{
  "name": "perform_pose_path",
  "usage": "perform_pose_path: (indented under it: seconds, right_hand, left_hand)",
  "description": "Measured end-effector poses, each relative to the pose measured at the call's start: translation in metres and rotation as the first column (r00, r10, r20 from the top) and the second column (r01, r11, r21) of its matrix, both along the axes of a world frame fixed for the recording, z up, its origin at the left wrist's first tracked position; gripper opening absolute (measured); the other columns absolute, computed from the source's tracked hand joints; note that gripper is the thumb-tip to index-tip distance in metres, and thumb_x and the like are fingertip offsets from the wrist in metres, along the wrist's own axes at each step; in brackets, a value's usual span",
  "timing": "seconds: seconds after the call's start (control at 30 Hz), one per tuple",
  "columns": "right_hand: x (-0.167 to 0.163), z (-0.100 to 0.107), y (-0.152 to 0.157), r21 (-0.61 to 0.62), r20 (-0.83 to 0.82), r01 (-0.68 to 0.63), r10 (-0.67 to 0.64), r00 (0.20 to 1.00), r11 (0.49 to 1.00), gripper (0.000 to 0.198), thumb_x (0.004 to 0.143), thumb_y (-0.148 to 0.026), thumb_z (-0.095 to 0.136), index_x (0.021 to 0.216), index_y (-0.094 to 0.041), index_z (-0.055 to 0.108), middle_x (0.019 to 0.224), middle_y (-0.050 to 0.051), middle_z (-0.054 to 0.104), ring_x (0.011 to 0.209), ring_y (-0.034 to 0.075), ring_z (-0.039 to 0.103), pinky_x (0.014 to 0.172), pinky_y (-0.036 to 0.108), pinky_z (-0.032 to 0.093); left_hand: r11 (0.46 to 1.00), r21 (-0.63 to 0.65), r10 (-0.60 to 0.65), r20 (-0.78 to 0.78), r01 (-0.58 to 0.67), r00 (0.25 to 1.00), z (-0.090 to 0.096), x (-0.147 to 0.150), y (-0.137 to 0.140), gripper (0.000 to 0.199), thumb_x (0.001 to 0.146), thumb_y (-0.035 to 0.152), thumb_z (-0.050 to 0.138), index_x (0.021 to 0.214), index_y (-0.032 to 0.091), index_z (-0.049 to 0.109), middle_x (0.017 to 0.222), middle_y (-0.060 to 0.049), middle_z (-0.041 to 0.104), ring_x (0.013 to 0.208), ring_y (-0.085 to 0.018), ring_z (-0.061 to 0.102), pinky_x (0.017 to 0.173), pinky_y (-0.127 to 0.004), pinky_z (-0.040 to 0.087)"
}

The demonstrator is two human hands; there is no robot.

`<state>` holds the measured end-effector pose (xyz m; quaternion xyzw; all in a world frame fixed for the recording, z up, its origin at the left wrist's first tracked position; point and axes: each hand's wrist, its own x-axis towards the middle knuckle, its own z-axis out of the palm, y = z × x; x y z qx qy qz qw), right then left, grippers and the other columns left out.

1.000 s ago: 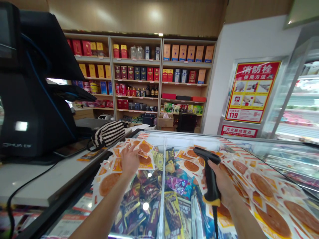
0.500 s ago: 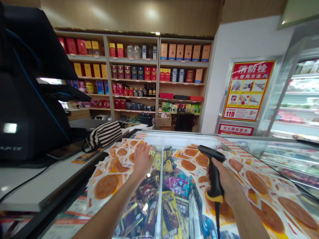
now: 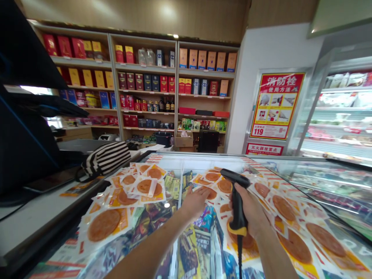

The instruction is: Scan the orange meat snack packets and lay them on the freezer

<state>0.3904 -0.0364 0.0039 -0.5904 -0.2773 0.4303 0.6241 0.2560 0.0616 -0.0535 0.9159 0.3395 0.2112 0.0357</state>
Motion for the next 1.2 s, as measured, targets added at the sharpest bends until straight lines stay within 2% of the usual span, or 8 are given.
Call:
perform_pose_path:
  seconds: [0.2,0.4,0.5,0.6,0.7,0.83,0.97,1.2]
  right_hand:
    - [-0.003,-0.003,0.000,0.012,-0.016,-0.050,0.050,0.999,0.999,0.028,0.064,-0.045,0.054,0.061,-0.017,0.049,0.040,-0.002,0.050,0.033,0.011,0.044,0.032,0.024,0.040]
    - [-0.018,-0.003,0.000,-0.009,-0.017,-0.098,0.098,0.995,0.995,0.029,0.065,-0.044,0.053,0.064,-0.015,0.051,0.042,0.000,0.053,0.034,0.011,0.047,0.033,0.022,0.038]
    - [-0.025,-0.003,0.000,0.010,-0.016,-0.123,0.123,0.992,0.992,0.027,0.066,-0.042,0.053,0.062,-0.015,0.051,0.041,0.000,0.053,0.035,0.010,0.048,0.034,0.021,0.039]
    - [-0.031,-0.005,0.001,0.083,-0.042,-0.151,0.154,0.987,0.985,0.024,0.066,-0.039,0.054,0.065,-0.015,0.051,0.045,-0.001,0.054,0.039,0.010,0.050,0.036,0.021,0.041]
    - [-0.032,-0.008,0.002,0.090,-0.034,-0.183,0.187,0.982,0.979,0.024,0.067,-0.040,0.053,0.064,-0.016,0.050,0.046,-0.001,0.054,0.039,0.010,0.049,0.038,0.022,0.041]
    - [-0.032,-0.010,0.001,0.053,-0.015,-0.207,0.208,0.978,0.977,0.028,0.067,-0.043,0.052,0.060,-0.016,0.049,0.041,-0.001,0.051,0.040,0.010,0.049,0.039,0.020,0.041]
    - [-0.033,-0.010,0.000,0.046,-0.020,-0.190,0.191,0.981,0.981,0.030,0.065,-0.045,0.054,0.062,-0.016,0.050,0.042,-0.001,0.052,0.042,0.010,0.051,0.040,0.019,0.041]
    - [-0.040,-0.009,0.000,0.050,-0.037,-0.202,0.204,0.978,0.978,0.027,0.065,-0.043,0.056,0.069,-0.016,0.052,0.045,-0.002,0.053,0.042,0.010,0.051,0.038,0.020,0.042]
  left_hand:
    - [0.994,0.040,0.105,-0.018,-0.104,0.994,-0.002,-0.030,-0.003,0.023,0.075,0.016,0.038,0.090,0.022,0.053,0.092,-0.004,0.061,0.092,-0.018,0.052,0.097,-0.045,0.015]
    - [0.960,-0.021,0.277,-0.078,-0.280,0.958,0.009,-0.068,0.004,0.028,0.077,0.014,0.029,0.084,0.018,0.056,0.077,-0.009,0.063,0.074,-0.020,0.058,0.073,-0.034,0.039]
    - [0.953,-0.071,0.296,0.026,-0.293,0.955,0.015,-0.078,0.001,0.030,0.081,0.025,0.025,0.091,0.019,0.053,0.083,-0.008,0.062,0.078,-0.020,0.057,0.067,-0.031,0.041]
    - [0.975,-0.112,0.206,0.115,-0.193,0.972,0.015,-0.070,-0.008,0.038,0.073,0.043,0.040,0.104,0.022,0.046,0.103,-0.007,0.055,0.092,-0.020,0.051,0.077,-0.030,0.039]
    - [0.964,-0.130,0.239,0.030,-0.233,0.971,0.011,-0.050,-0.016,0.058,0.061,0.052,0.051,0.108,0.020,0.044,0.112,-0.011,0.048,0.104,-0.027,0.042,0.084,-0.038,0.035]
    - [0.940,-0.102,0.314,-0.115,-0.326,0.942,0.009,-0.029,-0.018,0.038,0.070,0.032,0.046,0.102,0.012,0.049,0.103,-0.018,0.051,0.101,-0.030,0.043,0.078,-0.040,0.038]
    - [0.958,0.015,0.284,-0.182,-0.287,0.941,0.007,-0.034,-0.014,0.033,0.072,0.007,0.032,0.100,0.004,0.049,0.097,-0.021,0.053,0.092,-0.026,0.049,0.073,-0.036,0.041]
    - [0.967,0.130,0.239,-0.164,-0.219,0.957,-0.006,-0.051,-0.010,0.030,0.073,0.008,0.035,0.100,0.010,0.048,0.095,-0.016,0.055,0.092,-0.025,0.049,0.064,-0.031,0.044]
